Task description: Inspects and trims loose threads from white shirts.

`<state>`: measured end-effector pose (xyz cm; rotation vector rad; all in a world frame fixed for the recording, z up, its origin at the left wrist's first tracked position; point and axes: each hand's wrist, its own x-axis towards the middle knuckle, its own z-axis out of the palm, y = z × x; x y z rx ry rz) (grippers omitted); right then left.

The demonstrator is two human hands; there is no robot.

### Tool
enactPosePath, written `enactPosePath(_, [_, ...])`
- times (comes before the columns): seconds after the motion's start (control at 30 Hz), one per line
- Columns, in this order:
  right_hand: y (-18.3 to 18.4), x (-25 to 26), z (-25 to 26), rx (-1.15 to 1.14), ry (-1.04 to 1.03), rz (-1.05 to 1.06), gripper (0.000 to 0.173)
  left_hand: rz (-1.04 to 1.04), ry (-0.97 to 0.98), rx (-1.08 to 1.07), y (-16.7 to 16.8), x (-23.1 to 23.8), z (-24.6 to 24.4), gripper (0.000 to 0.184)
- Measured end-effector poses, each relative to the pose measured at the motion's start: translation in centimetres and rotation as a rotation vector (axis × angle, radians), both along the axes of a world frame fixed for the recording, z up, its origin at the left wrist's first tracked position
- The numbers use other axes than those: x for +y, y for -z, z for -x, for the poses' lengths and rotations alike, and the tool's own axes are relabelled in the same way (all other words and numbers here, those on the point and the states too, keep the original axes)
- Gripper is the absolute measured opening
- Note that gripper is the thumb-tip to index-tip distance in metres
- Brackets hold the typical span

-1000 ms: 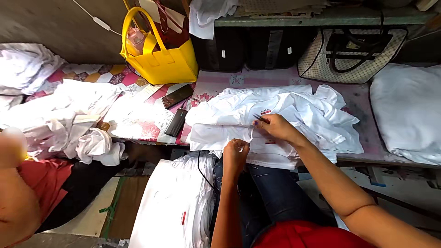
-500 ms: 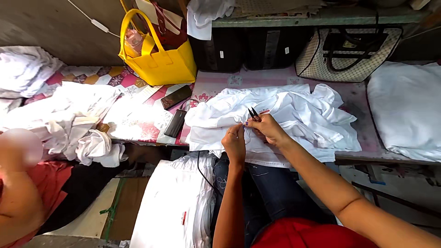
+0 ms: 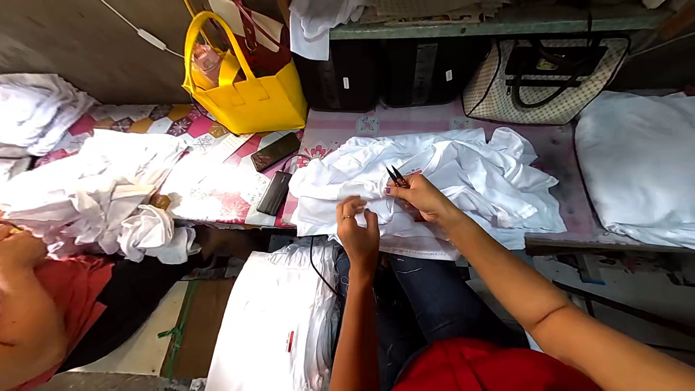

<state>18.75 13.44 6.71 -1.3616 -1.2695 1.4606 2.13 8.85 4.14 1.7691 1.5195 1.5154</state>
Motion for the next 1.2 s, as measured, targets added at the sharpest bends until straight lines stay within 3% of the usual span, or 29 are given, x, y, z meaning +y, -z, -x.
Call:
enactPosePath(0.07, [-0.4,0.1,-0.7,-0.084,-0.096,-0.087,0.015,-0.004,0.198,0.175,-1.6,1.6,1.8,0.04])
enactPosePath(0.13, [-0.7,0.1,-0.8,-0.101,-0.134,-0.127,0.014,0.122,0.435,0.286,-2.7,4.1,3.2,0.052])
enactPosePath(0.2, [-0.8,0.3,-0.6,-0.114,-0.105,-0.158,0.014,0.171,0.536,0.263,-2.7,5.9,3.6,0.032])
enactPosePath(0.27, [-0.5,0.6,-0.7,-0.186,-0.013,-0.215,0.017,0.234,0.525,0.17,-2.1,6.6,3.5,0.015])
enactPosePath(0.4, [-0.6,-0.4,-1.5,-0.369,0.073,-0.43,0.034,0.383,0.42,-0.141,-0.4,6.3,2.7,0.012])
enactPosePath(0.53, [0.5,-2.4,-0.8,-0.511,0.114,-0.661,0.034,0.477,0.337,-0.316,-0.2,6.5,2.2,0.01])
enactPosePath(0.83, [0.7,-2.7,0.7,-0.371,0.024,-0.428,0.043,0.534,0.276,-0.443,-0.4,6.7,1.8,0.011])
enactPosePath(0.93, [0.9,-2.5,0.4,-0.368,0.084,-0.467,0.031,0.542,0.282,-0.497,-0.2,6.9,1.7,0.01])
enactPosePath(1.2, [1.4,-1.7,1.3,-0.483,0.096,-0.572,0.037,0.54,0.275,-0.545,-0.3,6.9,1.5,0.011])
